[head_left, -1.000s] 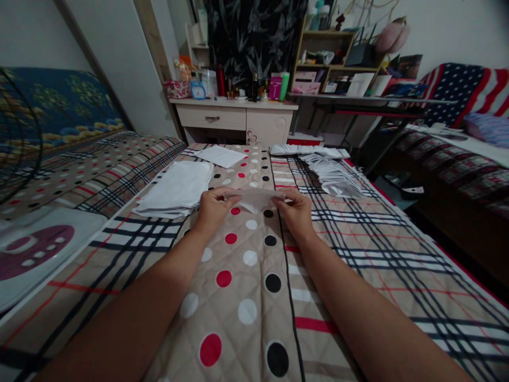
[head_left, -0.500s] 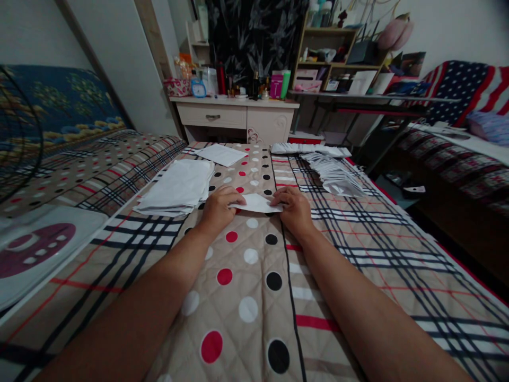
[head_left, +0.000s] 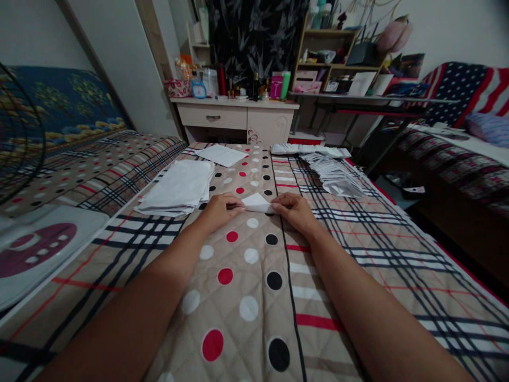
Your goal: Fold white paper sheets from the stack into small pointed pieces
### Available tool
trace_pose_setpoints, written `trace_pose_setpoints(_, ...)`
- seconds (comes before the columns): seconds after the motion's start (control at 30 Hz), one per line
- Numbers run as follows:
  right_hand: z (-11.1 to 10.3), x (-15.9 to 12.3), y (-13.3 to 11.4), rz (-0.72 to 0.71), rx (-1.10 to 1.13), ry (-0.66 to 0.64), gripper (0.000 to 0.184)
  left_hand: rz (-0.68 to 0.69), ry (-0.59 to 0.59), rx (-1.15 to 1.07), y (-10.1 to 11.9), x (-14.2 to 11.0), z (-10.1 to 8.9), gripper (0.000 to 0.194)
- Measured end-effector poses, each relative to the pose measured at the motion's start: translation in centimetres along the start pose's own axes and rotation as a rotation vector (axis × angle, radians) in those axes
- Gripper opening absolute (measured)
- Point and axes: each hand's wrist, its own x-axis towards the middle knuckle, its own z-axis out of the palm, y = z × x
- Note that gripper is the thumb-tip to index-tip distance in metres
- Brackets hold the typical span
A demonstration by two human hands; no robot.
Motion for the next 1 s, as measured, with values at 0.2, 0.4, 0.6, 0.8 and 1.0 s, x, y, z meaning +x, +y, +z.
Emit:
trace_pose_setpoints(0.2,0.5,0.2,0.4,0.122,-0.036,0.076,0.010,-0.161,0.129,0.165,-0.8,0.3,0.3,0.013)
trace_pose_setpoints(0.4,0.6,0.1,-0.4,0.185,-0.118,0.097,0.009,-0.239,0.178,0.200,-1.0,0.4,0.6,0.015)
trace_pose_setpoints(0.6,0.5,0.2,-0.9,0.244,-0.252,0.073,0.009,-0.297,0.201,0.228,-0.7,0.4,0.6,0.016)
trace_pose_setpoints(0.8,0.3,0.3,-1.9,0.282,-0.371,-0.009,0.034,-0.384,0.125,0.336,-0.5,0.5,0.5,0.032)
trace_pose_setpoints(1.0,0.8,-0.1,-1.6,0.257,-0.300,0.024,0.018,-0.388,0.177,0.197,-1.0,0.4,0.7,0.037)
